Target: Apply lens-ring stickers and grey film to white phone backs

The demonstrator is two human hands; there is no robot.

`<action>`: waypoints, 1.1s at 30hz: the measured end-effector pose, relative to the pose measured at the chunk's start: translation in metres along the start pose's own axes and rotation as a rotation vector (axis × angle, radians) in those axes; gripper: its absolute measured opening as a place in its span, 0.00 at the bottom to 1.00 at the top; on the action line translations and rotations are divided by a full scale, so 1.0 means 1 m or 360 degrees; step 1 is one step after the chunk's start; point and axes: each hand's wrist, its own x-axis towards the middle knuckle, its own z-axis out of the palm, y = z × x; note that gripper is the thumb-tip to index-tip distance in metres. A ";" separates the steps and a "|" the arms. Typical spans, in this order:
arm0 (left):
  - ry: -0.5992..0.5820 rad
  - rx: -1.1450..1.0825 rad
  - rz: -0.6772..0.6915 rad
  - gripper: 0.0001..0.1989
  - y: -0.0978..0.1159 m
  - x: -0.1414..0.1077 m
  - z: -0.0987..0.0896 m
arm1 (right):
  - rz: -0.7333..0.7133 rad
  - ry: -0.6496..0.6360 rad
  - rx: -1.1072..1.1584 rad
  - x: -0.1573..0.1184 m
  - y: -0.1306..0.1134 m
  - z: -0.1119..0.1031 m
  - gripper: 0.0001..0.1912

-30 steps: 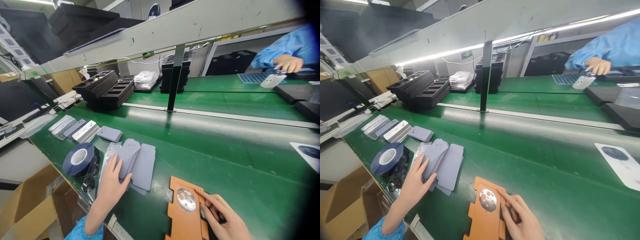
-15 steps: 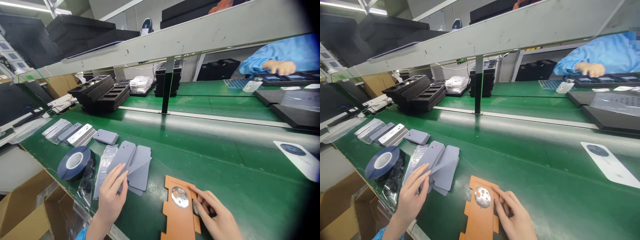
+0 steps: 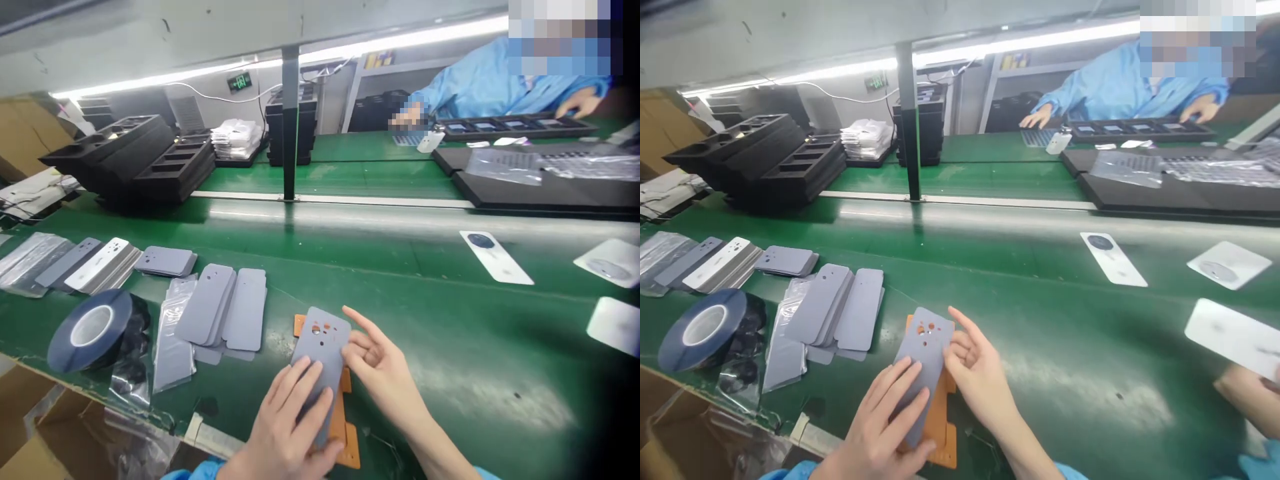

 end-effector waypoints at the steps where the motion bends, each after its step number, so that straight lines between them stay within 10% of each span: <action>1: -0.0080 0.0010 0.0009 0.25 0.000 -0.003 0.000 | -0.0027 0.0030 -0.0043 0.002 0.000 -0.001 0.36; 10: -0.0645 0.0031 0.0013 0.32 -0.002 -0.030 -0.002 | -0.0046 -0.0131 -0.0775 0.000 0.003 -0.005 0.30; 20: -0.0730 0.0057 0.0042 0.28 -0.001 -0.044 0.003 | -0.0748 0.0002 -0.1471 0.001 0.020 -0.006 0.21; 33: -0.0557 0.0014 0.0034 0.23 -0.005 -0.043 0.009 | -0.0865 -0.0276 -0.2234 -0.030 0.052 0.029 0.50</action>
